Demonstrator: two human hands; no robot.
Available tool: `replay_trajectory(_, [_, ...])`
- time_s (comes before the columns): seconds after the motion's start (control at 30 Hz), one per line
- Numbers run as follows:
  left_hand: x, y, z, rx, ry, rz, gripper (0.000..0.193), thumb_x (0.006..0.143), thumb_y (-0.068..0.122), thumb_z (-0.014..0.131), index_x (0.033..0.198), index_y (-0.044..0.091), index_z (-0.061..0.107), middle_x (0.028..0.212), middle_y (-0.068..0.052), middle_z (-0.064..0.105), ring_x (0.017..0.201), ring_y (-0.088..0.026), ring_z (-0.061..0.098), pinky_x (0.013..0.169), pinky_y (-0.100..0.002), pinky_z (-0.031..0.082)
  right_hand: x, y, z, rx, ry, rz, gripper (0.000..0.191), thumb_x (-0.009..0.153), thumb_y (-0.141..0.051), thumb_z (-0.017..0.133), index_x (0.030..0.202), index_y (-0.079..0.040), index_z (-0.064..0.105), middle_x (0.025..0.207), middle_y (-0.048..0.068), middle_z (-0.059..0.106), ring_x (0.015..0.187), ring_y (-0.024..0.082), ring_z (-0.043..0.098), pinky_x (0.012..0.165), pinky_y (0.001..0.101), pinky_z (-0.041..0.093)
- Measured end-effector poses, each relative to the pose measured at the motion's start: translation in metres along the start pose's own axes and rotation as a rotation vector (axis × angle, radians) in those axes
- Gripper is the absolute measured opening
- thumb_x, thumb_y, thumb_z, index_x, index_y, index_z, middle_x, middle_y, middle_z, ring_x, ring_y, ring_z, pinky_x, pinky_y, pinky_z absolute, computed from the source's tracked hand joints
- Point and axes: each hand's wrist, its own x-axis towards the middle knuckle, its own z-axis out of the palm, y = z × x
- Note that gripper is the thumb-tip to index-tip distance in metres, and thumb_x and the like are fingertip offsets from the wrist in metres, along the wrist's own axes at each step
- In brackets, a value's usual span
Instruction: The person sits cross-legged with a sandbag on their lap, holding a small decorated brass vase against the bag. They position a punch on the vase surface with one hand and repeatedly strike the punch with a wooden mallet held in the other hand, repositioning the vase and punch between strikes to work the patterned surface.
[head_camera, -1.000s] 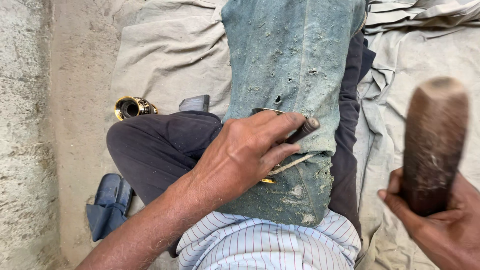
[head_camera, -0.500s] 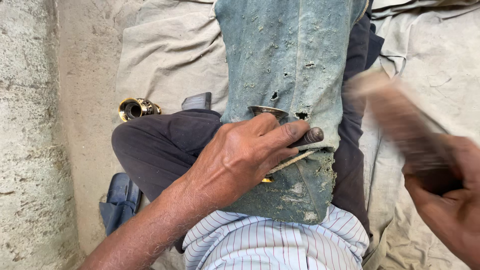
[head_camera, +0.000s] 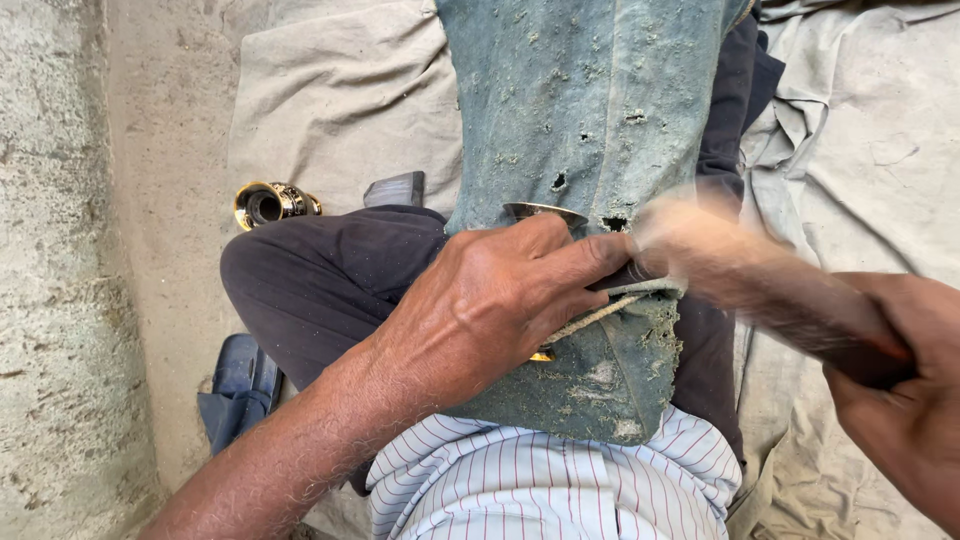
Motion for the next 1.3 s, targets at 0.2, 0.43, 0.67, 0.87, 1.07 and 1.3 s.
replay_trajectory(0.2, [0.001,-0.004,0.001,0.016,0.016,0.047,0.04,0.091,0.018,0.079,0.128,0.014,0.064,0.083,-0.004,0.056,0.071,-0.02,0.062,0.059,-0.038,0.053,0.008,-0.019,-0.006,0.128,-0.06,0.07,0.041,0.083,0.005,0.071,0.121,0.001,0.057,0.09,0.013,0.065,0.069,0.018,0.067,0.061,0.0325,0.055])
replay_trajectory(0.43, [0.003,-0.003,-0.003,0.0,-0.01,0.026,0.041,0.09,0.019,0.079,0.128,0.014,0.064,0.083,-0.005,0.056,0.068,-0.021,0.062,0.058,-0.039,0.053,0.01,-0.032,-0.002,0.362,-0.06,0.124,0.03,0.091,0.006,0.065,0.119,-0.002,0.057,0.096,0.01,0.064,0.079,0.016,0.066,0.073,0.0292,0.055])
replay_trajectory(0.67, [0.007,-0.004,-0.003,0.039,-0.053,0.01,0.045,0.088,0.02,0.079,0.13,0.014,0.063,0.081,-0.006,0.056,0.064,-0.022,0.061,0.053,-0.04,0.052,0.014,-0.031,-0.003,0.087,-0.13,0.127,0.047,0.084,0.008,0.07,0.129,0.0,0.06,0.091,0.009,0.064,0.075,0.017,0.068,0.072,0.0304,0.06])
replay_trajectory(0.87, [0.005,-0.004,-0.004,0.047,-0.033,0.041,0.041,0.091,0.02,0.077,0.129,0.015,0.063,0.083,-0.006,0.057,0.069,-0.023,0.062,0.058,-0.04,0.054,0.008,-0.019,0.006,0.104,-0.007,0.123,0.035,0.092,0.008,0.071,0.125,0.006,0.06,0.087,0.014,0.061,0.072,0.023,0.061,0.067,0.0353,0.05])
replay_trajectory(1.07, [0.004,-0.007,-0.004,0.006,-0.034,0.042,0.037,0.093,0.022,0.078,0.127,0.015,0.063,0.086,-0.004,0.06,0.075,-0.022,0.065,0.062,-0.039,0.054,0.007,-0.006,0.007,-0.033,0.026,0.061,0.04,0.083,0.01,0.075,0.121,0.006,0.063,0.096,0.015,0.066,0.078,0.021,0.066,0.071,0.0323,0.054])
replay_trajectory(1.3, [0.005,-0.005,-0.004,0.032,-0.042,0.055,0.043,0.09,0.021,0.079,0.129,0.015,0.064,0.082,-0.005,0.058,0.068,-0.021,0.061,0.058,-0.039,0.053,-0.005,-0.022,-0.001,0.161,-0.035,0.244,0.04,0.09,0.013,0.071,0.123,-0.002,0.055,0.089,0.012,0.061,0.067,0.02,0.065,0.061,0.035,0.055])
